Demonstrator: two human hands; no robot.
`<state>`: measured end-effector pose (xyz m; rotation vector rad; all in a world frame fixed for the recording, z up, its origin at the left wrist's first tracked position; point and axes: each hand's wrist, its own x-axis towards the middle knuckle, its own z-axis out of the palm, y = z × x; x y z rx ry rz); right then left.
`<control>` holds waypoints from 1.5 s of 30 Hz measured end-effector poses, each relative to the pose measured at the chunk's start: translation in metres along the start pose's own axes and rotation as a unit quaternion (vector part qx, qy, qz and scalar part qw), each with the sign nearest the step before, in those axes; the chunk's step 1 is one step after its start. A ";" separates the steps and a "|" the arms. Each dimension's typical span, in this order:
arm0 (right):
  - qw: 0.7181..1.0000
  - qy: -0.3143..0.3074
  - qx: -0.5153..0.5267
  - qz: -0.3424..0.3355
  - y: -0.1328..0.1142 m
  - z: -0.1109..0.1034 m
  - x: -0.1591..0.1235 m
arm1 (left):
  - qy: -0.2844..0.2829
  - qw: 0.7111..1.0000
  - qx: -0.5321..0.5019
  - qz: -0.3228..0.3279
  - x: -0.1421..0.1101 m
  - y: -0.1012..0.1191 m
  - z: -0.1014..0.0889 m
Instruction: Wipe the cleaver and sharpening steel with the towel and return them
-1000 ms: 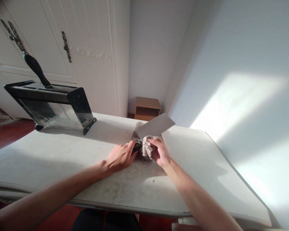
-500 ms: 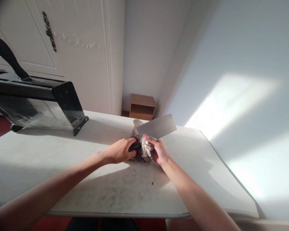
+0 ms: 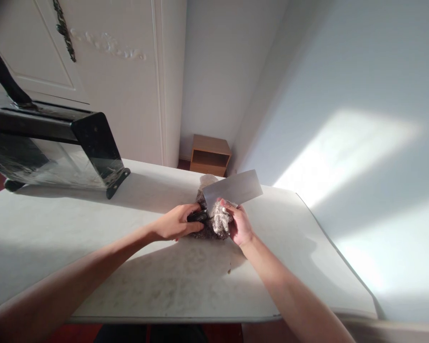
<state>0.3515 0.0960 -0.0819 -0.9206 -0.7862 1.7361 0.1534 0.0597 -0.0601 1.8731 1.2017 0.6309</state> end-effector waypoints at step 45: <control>0.969 0.076 -0.102 -0.213 -0.039 -0.038 0.017 | -0.083 0.988 0.062 -0.114 -0.008 -0.022 -0.041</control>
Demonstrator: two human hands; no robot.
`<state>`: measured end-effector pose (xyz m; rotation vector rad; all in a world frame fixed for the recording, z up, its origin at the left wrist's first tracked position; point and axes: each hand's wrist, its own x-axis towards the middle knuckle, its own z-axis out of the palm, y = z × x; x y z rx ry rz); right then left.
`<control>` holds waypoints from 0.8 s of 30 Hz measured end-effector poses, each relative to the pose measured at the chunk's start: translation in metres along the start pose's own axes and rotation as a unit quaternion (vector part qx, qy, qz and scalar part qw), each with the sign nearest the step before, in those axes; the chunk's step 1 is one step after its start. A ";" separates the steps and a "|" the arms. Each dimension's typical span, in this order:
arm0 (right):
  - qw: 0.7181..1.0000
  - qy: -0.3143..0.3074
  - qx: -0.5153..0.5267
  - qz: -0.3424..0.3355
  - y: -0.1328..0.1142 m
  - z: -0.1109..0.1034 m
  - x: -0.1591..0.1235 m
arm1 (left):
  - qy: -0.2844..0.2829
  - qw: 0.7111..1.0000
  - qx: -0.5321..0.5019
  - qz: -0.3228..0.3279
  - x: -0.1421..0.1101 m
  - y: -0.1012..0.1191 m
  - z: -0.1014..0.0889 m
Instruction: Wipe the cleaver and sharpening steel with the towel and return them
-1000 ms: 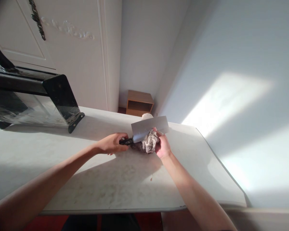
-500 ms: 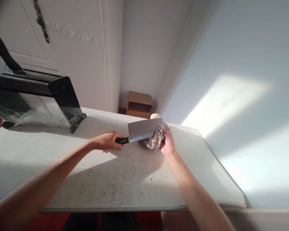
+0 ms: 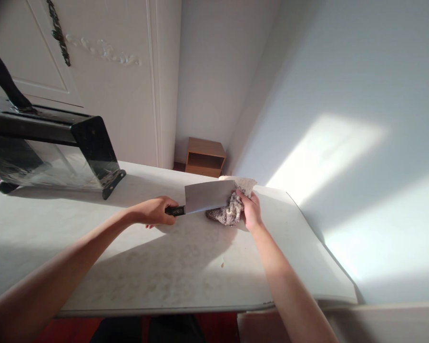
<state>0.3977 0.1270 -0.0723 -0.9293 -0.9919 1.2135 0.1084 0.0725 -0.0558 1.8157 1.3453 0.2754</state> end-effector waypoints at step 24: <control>0.997 0.031 0.020 0.066 0.011 -0.006 0.002 | 0.062 0.995 -0.078 -0.008 0.004 -0.001 0.007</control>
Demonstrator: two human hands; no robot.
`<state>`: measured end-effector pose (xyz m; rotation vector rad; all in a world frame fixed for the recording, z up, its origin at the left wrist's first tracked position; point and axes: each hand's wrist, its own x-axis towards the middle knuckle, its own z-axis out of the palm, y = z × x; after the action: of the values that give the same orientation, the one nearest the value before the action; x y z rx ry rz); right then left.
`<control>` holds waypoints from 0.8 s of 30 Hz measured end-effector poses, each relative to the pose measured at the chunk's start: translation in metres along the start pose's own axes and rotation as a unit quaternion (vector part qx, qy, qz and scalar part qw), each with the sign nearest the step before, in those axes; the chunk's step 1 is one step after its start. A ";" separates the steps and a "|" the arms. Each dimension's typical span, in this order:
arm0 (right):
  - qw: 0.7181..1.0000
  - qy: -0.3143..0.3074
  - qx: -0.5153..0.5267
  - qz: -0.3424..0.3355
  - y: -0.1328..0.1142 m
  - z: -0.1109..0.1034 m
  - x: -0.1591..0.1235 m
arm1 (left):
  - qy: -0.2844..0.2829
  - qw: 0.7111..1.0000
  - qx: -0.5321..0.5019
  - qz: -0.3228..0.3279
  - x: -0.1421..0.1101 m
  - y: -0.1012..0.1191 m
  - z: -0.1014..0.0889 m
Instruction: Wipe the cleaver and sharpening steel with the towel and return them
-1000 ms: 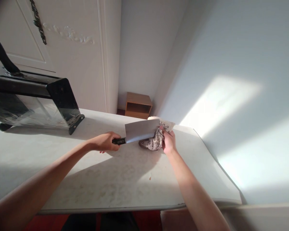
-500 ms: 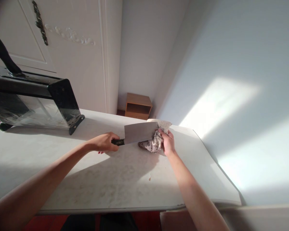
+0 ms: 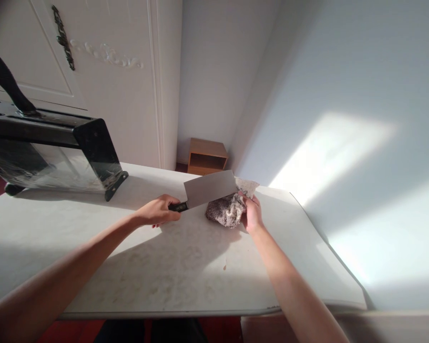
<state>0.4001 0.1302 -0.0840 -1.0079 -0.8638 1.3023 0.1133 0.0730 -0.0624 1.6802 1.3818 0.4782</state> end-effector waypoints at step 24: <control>0.921 0.033 -0.227 -0.315 0.016 0.009 -0.007 | 0.170 0.959 0.224 0.035 -0.007 0.018 0.047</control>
<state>0.3856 0.1241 -0.0959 -0.9956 -1.3385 0.5236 0.1573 0.0487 -0.0714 2.0885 1.7852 0.5424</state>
